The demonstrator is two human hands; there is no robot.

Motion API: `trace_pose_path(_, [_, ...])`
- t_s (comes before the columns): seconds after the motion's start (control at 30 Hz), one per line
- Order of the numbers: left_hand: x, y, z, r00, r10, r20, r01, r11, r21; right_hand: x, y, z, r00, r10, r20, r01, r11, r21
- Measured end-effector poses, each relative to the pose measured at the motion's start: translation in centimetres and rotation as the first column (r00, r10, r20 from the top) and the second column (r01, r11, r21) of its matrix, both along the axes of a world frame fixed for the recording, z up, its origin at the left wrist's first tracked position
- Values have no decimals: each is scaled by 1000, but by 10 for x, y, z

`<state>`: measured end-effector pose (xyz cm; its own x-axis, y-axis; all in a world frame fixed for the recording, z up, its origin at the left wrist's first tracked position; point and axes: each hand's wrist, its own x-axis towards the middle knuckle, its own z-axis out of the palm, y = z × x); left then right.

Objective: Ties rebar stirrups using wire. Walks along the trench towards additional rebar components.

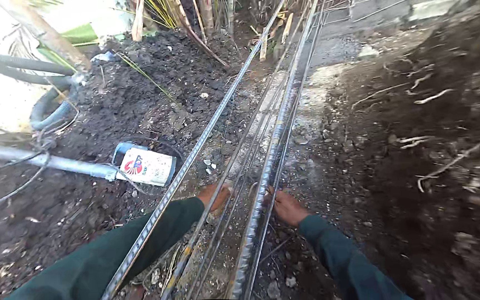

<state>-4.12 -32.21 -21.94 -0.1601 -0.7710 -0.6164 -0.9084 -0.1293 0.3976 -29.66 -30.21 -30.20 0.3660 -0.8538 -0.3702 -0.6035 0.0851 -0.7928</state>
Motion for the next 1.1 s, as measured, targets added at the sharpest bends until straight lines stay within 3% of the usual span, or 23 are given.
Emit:
trace_pose_path(0.17, [40,-11,2,998,51,45,-46,993,-111,-2,-2,-6,999,-18,-30,19,999,36])
trace_pose_path(0.33, [27,-5,39,984,159,78,-152,985,-82,-23,4,-22,996,-91,-15,91,996,3])
trace_pose_path(0.43, [11,-3,51,990,70,120,-58,993,-102,-43,17,-30,982,-179,-59,179,984,-3])
trace_pose_path(0.53, [7,-2,40,996,7,85,2,994,-111,-57,32,-36,966,-248,-74,247,969,-14])
trace_pose_path(0.63, [3,1,43,998,-16,65,23,994,-104,-51,30,-13,961,-257,-98,255,966,-40])
trace_pose_path(0.73, [-3,7,52,986,-134,95,147,979,-140,-43,34,19,959,-256,-120,246,965,-94])
trace_pose_path(0.83, [-7,19,51,972,-219,89,232,955,-184,-35,48,24,961,-259,-101,246,961,-123])
trace_pose_path(1.1, [-15,6,45,964,-256,73,266,937,-228,-35,42,52,947,-283,-154,254,950,-182])
